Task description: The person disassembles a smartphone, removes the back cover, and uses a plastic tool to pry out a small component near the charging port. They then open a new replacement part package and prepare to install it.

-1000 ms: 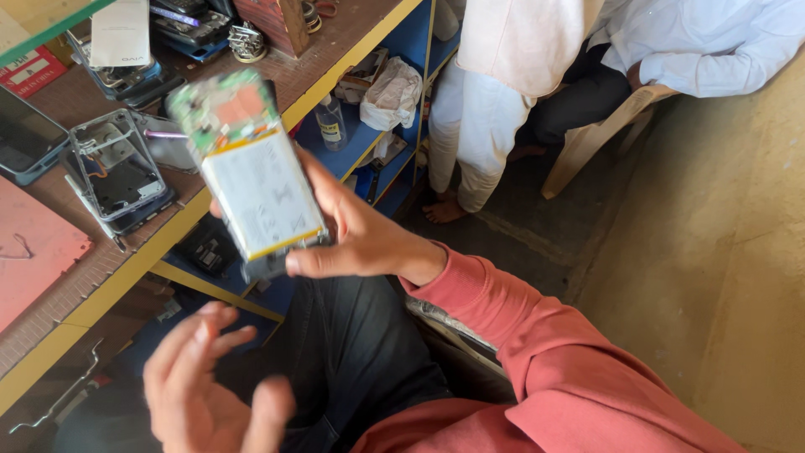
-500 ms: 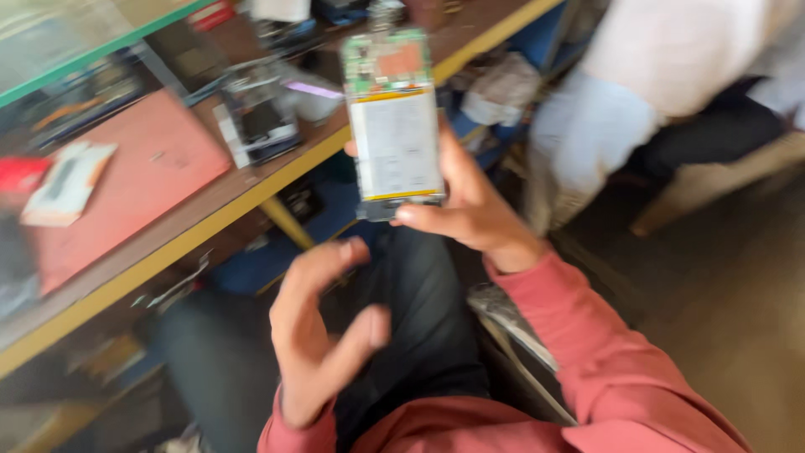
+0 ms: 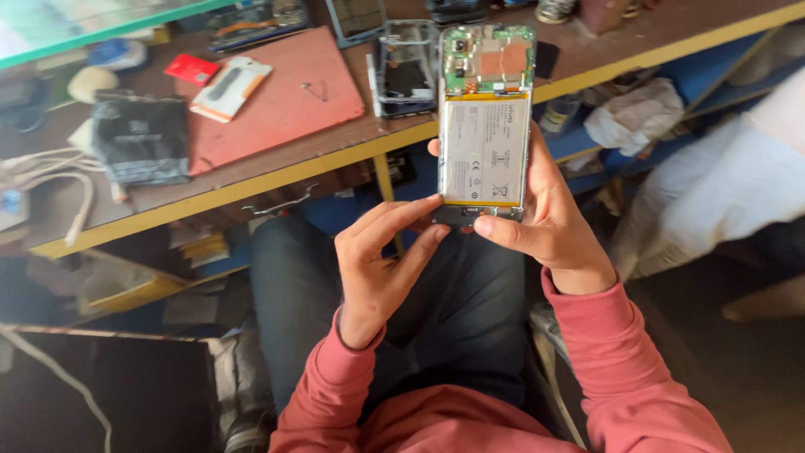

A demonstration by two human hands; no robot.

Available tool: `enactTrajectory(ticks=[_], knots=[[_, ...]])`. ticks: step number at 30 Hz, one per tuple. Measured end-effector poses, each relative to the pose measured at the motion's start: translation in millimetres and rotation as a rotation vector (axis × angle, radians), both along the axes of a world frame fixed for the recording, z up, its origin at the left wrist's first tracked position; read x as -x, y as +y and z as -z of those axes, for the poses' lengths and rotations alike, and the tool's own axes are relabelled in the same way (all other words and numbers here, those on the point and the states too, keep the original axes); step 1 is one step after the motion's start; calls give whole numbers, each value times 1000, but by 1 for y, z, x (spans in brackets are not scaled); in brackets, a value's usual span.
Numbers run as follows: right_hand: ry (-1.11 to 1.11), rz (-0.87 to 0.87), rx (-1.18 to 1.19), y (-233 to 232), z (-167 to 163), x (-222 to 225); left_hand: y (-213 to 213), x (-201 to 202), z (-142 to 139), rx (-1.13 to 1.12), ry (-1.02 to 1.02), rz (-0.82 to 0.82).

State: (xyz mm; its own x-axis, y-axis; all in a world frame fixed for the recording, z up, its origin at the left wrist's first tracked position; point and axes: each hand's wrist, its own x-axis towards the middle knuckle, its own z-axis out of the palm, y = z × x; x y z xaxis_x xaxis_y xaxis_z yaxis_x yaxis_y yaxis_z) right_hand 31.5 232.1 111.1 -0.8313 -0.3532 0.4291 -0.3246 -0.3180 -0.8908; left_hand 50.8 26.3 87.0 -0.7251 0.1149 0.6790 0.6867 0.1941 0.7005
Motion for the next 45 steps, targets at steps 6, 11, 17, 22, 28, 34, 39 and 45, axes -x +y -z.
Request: enactTrajectory(ticks=[6,11,17,22,28,34,39,45], knots=[[-33,47,-22,-15,7,7,-14,3,-1,12,-53,-18],[0,45,-71,-18,22,14,-23,1,6,-23,-86,24],[-50,36,-101,-15,45,27,-29,-2,11,19,-67,29],[-3,54,-118,-12,44,26,-31,4,16,66,-66,23],[-49,53,-109,-14,29,17,-31,5,12,66,-81,9],[18,10,-56,-14,24,15,-31,4,9,13,-95,43],[5,36,-25,-18,20,13,-30,6,7,-7,-79,71],[11,12,-50,-20,12,13,-29,5,5,11,-63,70]])
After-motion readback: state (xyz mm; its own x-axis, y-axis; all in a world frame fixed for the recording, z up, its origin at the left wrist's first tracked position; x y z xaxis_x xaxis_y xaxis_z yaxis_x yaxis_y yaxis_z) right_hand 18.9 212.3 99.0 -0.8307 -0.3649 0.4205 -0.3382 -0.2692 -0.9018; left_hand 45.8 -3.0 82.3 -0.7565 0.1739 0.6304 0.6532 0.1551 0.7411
